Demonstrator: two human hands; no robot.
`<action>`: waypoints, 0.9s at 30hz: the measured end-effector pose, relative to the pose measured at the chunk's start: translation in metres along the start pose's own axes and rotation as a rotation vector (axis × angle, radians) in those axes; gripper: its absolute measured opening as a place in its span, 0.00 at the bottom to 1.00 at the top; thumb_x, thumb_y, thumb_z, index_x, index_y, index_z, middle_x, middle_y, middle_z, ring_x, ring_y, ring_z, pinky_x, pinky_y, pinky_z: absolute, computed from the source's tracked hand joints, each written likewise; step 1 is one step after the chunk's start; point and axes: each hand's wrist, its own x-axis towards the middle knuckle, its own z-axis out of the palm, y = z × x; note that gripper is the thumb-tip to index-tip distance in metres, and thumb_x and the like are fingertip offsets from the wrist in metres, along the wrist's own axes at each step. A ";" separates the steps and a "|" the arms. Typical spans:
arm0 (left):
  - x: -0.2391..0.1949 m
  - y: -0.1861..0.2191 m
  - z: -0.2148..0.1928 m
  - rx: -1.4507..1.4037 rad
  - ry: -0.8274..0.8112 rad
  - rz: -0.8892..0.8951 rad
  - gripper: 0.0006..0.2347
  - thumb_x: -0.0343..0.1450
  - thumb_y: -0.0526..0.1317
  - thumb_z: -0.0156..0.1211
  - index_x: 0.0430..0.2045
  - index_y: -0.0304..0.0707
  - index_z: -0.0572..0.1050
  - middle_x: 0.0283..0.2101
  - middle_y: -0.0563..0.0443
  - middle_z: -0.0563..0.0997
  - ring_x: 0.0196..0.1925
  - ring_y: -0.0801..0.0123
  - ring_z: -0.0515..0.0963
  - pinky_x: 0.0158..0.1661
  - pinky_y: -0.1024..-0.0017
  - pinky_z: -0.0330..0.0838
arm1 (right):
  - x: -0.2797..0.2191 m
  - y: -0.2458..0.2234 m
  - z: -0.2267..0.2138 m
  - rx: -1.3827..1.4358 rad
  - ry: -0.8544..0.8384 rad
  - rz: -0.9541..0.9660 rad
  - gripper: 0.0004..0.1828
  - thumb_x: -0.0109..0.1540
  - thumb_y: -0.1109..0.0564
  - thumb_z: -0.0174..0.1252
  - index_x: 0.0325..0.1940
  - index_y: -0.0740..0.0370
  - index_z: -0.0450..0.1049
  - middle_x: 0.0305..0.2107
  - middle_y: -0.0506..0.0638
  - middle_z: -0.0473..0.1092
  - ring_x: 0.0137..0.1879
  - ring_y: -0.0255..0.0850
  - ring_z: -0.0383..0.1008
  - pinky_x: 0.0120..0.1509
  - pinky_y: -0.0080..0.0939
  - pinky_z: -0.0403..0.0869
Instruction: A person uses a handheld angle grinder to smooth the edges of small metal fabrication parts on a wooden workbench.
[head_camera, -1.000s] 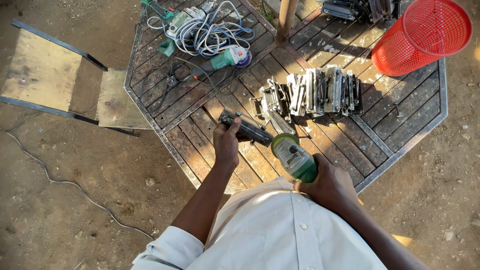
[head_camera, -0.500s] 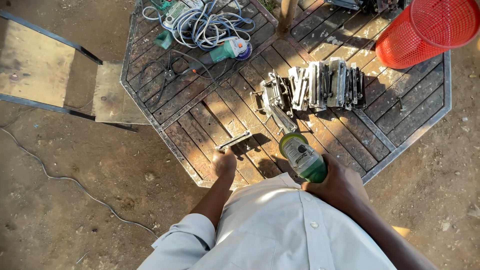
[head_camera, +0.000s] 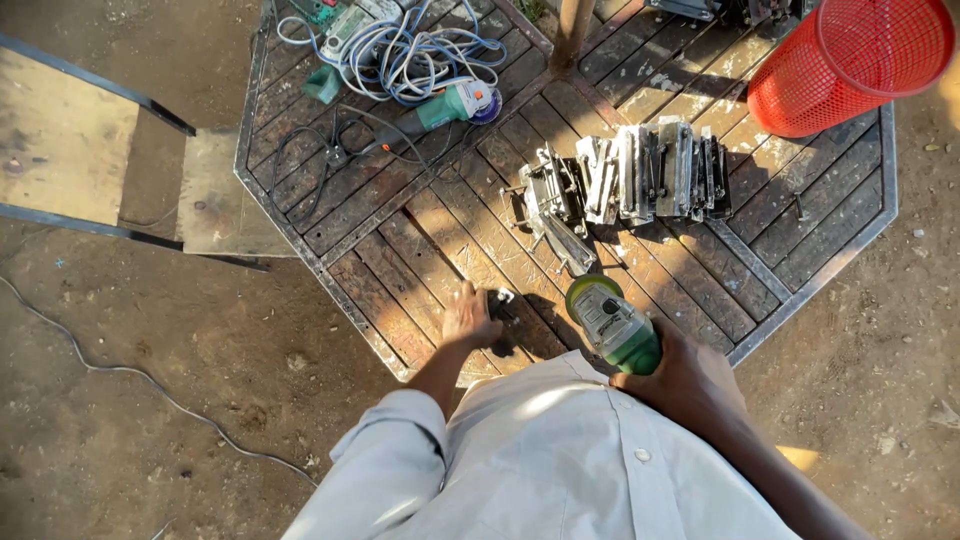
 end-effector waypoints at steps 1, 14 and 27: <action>0.006 -0.011 0.022 0.004 0.000 0.004 0.23 0.60 0.49 0.70 0.42 0.39 0.69 0.52 0.43 0.66 0.57 0.45 0.75 0.57 0.56 0.66 | 0.000 0.000 -0.001 0.005 0.002 0.002 0.38 0.44 0.46 0.69 0.59 0.47 0.73 0.37 0.60 0.80 0.48 0.64 0.81 0.53 0.60 0.76; -0.015 0.059 -0.092 -1.803 0.038 -0.077 0.29 0.70 0.44 0.69 0.55 0.44 0.51 0.23 0.48 0.69 0.19 0.69 0.72 0.22 0.71 0.74 | 0.002 -0.012 0.004 0.081 0.016 -0.007 0.40 0.40 0.43 0.71 0.57 0.47 0.74 0.37 0.59 0.80 0.51 0.63 0.79 0.53 0.60 0.75; -0.029 0.129 -0.154 -1.785 0.362 -0.049 0.09 0.75 0.49 0.61 0.30 0.49 0.74 0.31 0.57 0.75 0.38 0.75 0.75 0.43 0.71 0.70 | -0.010 -0.010 -0.013 0.400 0.091 -0.109 0.37 0.38 0.45 0.77 0.50 0.54 0.77 0.37 0.64 0.78 0.51 0.71 0.77 0.53 0.66 0.71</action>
